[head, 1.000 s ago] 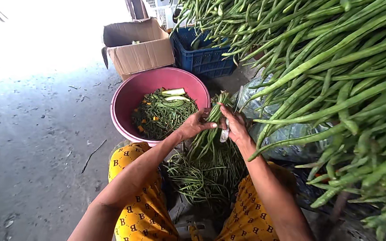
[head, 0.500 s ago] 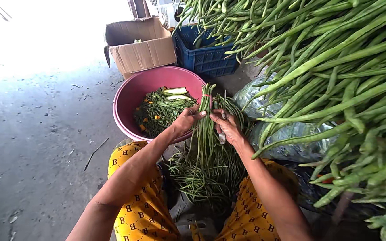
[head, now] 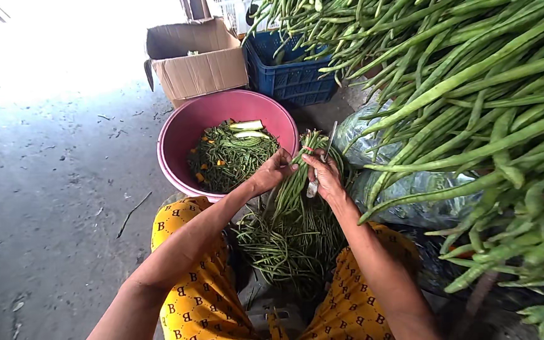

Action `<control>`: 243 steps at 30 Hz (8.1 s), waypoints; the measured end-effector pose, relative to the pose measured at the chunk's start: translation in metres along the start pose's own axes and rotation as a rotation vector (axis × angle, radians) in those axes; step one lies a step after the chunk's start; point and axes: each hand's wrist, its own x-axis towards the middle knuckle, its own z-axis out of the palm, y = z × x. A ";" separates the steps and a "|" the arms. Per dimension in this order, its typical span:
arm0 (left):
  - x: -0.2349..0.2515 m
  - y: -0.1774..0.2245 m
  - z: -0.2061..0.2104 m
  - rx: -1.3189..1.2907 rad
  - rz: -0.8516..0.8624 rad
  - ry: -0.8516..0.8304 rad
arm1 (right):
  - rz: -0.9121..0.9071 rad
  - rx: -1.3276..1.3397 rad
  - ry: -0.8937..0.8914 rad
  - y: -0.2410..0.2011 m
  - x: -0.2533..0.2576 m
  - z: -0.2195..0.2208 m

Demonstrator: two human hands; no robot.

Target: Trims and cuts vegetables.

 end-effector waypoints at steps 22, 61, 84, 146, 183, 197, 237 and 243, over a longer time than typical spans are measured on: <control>0.004 -0.002 -0.019 0.201 -0.350 -0.252 | -0.069 0.155 0.268 -0.011 0.021 -0.069; -0.007 0.032 0.010 0.690 -0.129 -0.300 | 0.216 0.142 0.127 0.007 0.015 -0.022; 0.003 -0.008 0.009 -0.130 -0.107 -0.214 | 0.021 -0.075 0.014 -0.014 -0.006 -0.037; 0.001 -0.028 0.007 0.475 -0.225 -0.493 | 0.517 -0.232 0.055 0.090 -0.052 0.018; -0.002 -0.021 -0.005 -0.275 -0.146 -0.368 | -0.029 -0.195 0.055 0.036 -0.039 0.013; -0.028 0.017 -0.067 0.769 0.265 0.174 | -0.410 -0.232 -0.283 -0.019 -0.009 0.049; 0.005 0.008 -0.068 0.718 -0.112 -0.174 | -0.038 -0.361 -0.110 0.004 0.030 0.031; 0.006 0.007 -0.059 0.651 0.007 -0.194 | -0.039 -0.175 -0.016 0.001 0.016 0.022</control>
